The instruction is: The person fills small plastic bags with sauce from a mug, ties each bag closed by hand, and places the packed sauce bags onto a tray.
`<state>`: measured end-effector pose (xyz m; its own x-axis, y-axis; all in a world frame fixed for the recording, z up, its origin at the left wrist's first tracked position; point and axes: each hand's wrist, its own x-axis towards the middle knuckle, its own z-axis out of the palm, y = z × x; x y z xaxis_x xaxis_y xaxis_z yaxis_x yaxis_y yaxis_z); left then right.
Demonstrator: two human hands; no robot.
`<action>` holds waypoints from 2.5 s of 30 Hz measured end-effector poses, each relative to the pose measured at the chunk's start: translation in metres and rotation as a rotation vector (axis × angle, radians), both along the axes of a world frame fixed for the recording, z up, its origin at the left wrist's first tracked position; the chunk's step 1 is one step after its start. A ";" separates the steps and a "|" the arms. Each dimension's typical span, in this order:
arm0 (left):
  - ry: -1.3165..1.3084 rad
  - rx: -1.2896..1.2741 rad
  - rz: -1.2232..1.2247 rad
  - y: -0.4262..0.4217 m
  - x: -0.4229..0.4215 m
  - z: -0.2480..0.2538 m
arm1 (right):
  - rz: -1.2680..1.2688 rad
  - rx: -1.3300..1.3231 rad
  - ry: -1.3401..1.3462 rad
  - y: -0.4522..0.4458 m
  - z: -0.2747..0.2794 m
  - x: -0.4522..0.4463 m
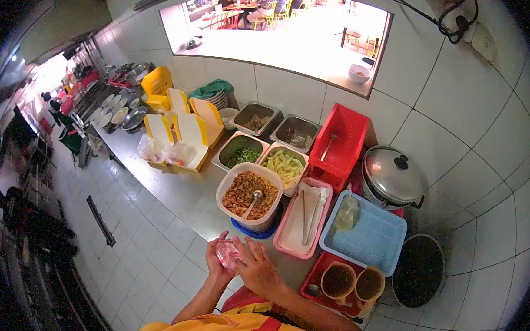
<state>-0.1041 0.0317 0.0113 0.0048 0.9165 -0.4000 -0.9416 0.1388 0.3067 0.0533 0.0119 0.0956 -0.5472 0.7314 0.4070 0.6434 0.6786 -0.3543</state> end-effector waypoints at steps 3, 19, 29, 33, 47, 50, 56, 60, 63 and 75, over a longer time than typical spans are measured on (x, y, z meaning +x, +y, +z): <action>0.045 -0.010 -0.060 -0.001 0.011 0.007 | 0.025 0.012 -0.080 0.000 -0.005 0.004; 1.923 0.770 -0.174 -0.028 0.001 -0.029 | -0.054 -0.010 -0.108 0.018 -0.108 0.016; 2.187 0.851 -0.528 -0.016 0.022 -0.056 | -0.109 -0.441 0.204 -0.005 -0.052 0.048; 2.276 0.816 -0.492 -0.015 0.027 -0.070 | -0.354 -0.368 0.431 0.002 0.023 0.087; 0.987 0.514 -0.933 -0.012 0.069 0.032 | -0.303 -0.897 0.740 0.009 0.040 0.125; 0.924 0.492 -0.829 -0.012 0.064 0.027 | -0.510 -0.655 0.786 0.008 0.043 0.152; 1.490 0.469 -0.851 -0.012 0.051 -0.030 | -0.717 -0.451 1.337 0.005 0.076 0.203; 1.941 0.794 -0.655 -0.017 0.074 -0.014 | -0.687 -0.579 1.063 0.001 0.061 0.201; 2.135 0.961 -0.636 -0.019 0.083 0.000 | -0.666 -0.681 0.798 -0.005 0.059 0.186; 0.916 0.568 -0.875 0.005 0.085 0.083 | -0.182 -1.145 0.863 -0.001 0.061 0.157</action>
